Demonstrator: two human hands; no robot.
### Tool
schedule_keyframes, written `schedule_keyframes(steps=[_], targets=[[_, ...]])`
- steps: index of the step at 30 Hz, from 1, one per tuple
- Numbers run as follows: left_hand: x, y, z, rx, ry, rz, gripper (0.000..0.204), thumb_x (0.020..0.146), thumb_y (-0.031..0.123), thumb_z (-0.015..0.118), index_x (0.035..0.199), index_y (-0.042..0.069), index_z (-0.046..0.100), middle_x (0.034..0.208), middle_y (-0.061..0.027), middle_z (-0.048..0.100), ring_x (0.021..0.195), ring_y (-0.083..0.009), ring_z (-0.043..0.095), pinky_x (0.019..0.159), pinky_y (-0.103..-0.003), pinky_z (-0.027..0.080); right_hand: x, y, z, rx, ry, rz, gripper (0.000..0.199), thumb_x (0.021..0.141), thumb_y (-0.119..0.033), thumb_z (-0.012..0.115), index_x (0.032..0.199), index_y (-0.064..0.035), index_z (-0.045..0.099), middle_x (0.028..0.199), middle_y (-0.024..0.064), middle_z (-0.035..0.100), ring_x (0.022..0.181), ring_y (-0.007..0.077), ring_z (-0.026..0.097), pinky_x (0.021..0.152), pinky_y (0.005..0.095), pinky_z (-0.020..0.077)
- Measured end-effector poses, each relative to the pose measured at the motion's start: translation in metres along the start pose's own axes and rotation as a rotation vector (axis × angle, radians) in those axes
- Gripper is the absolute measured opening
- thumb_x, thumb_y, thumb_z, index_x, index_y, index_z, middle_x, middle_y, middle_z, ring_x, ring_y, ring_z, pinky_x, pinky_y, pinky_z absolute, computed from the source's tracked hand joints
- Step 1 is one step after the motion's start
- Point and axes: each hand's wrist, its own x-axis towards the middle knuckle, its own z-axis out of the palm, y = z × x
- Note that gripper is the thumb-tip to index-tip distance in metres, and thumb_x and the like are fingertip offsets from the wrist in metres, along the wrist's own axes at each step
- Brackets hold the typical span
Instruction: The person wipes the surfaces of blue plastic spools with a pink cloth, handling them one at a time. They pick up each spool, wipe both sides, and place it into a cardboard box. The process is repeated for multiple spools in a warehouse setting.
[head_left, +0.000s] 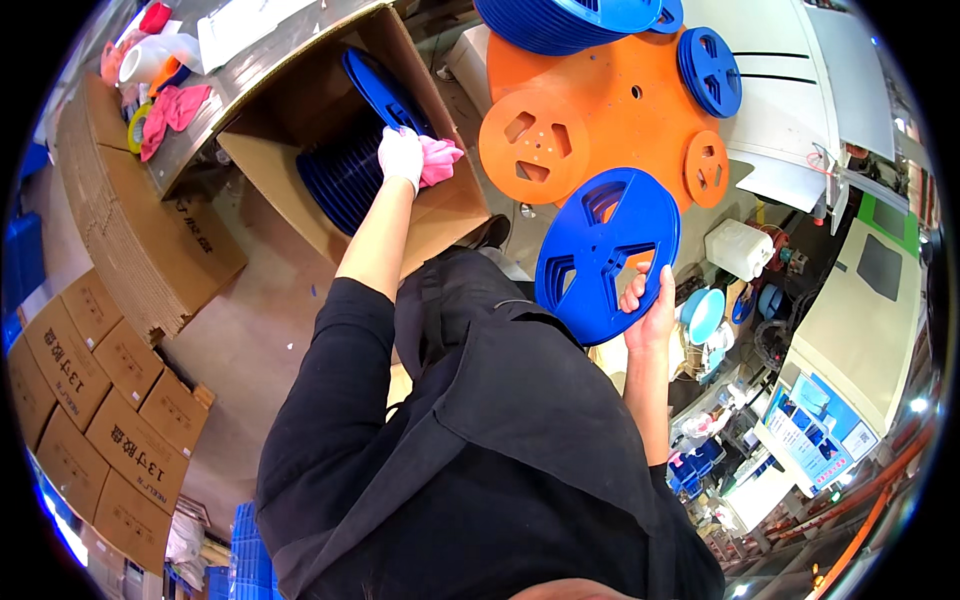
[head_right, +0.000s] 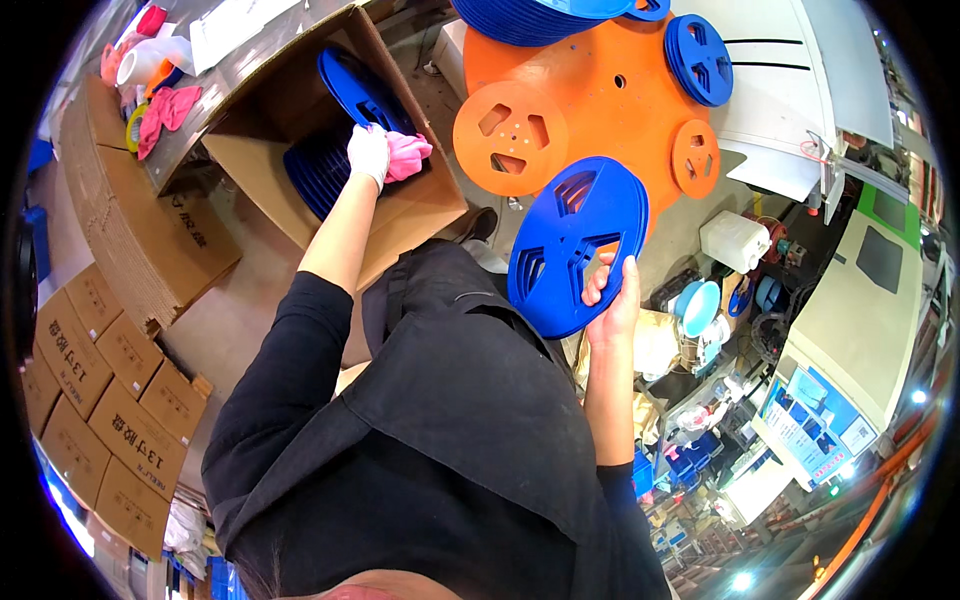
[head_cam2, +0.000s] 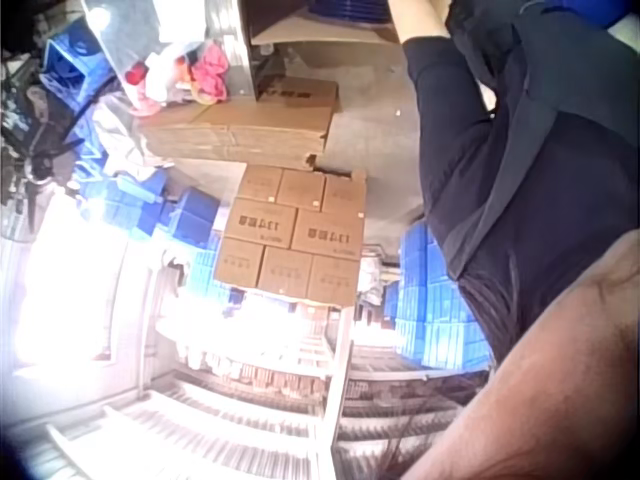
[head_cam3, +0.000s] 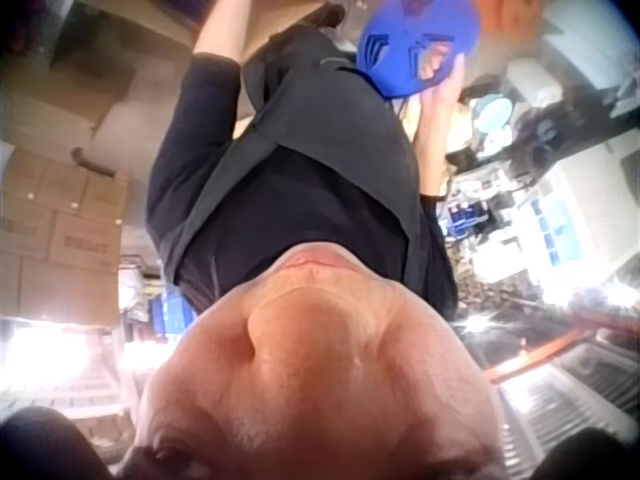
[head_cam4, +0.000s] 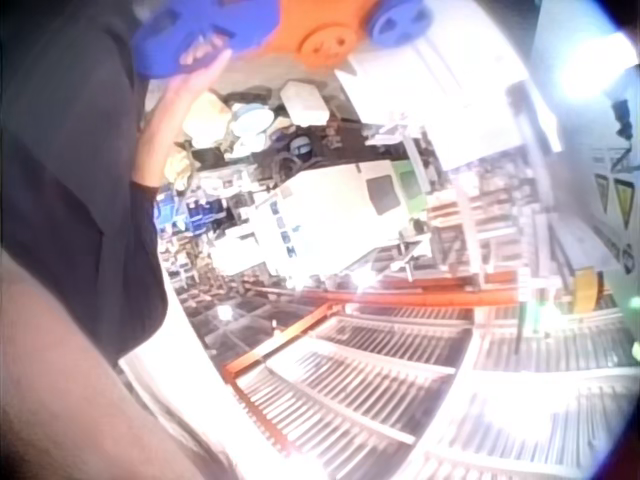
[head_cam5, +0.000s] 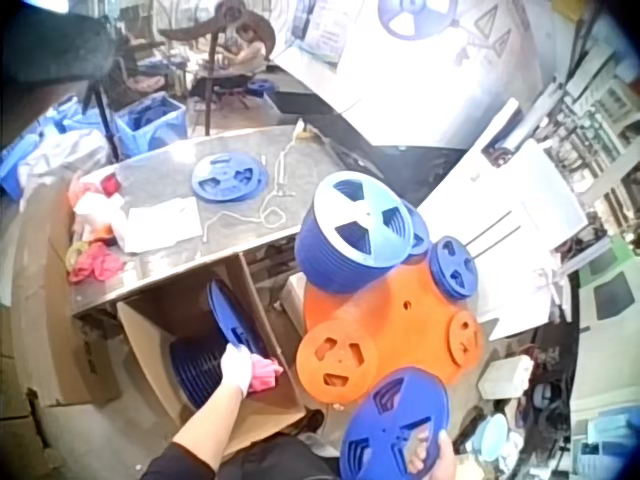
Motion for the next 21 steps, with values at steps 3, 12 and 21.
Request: schedule_keyframes(steps=[3, 12, 21], targets=[[-0.002, -0.004, 0.002, 0.001, 0.017, 0.023, 0.027, 0.092, 0.025, 0.046, 0.097, 0.000, 0.056, 0.090, -0.0226, 0.065, 0.086, -0.0376, 0.063, 0.076, -0.043, 0.049, -0.002, 0.001, -0.002, 0.006, 0.017, -0.002, 0.039, 0.098, -0.043, 0.043, 0.099, -0.0053, 0.054, 0.062, -0.0009, 0.046, 0.048, 0.0093, 0.041, 0.046, 0.0241, 0.0326], [0.014, -0.021, 0.008, 0.015, -0.009, 0.093, 0.028, 0.092, 0.027, 0.047, 0.099, 0.001, 0.056, 0.090, -0.0233, 0.064, 0.086, -0.0383, 0.063, 0.076, -0.043, 0.049, -0.004, 0.008, -0.010, 0.051, 0.042, -0.012, 0.040, 0.098, -0.044, 0.043, 0.099, -0.0048, 0.054, 0.061, -0.0010, 0.045, 0.048, 0.0091, 0.041, 0.045, 0.0239, 0.0327], [0.027, -0.005, 0.019, -0.118, -0.111, 0.071, 0.051, 0.089, 0.030, 0.057, 0.125, -0.001, 0.041, 0.110, -0.0249, 0.060, 0.096, -0.0364, 0.062, 0.083, -0.040, 0.048, -0.004, 0.009, -0.012, 0.048, 0.026, -0.017, 0.041, 0.097, -0.046, 0.045, 0.099, -0.0053, 0.054, 0.061, -0.0015, 0.044, 0.047, 0.0087, 0.040, 0.045, 0.0238, 0.0325]])
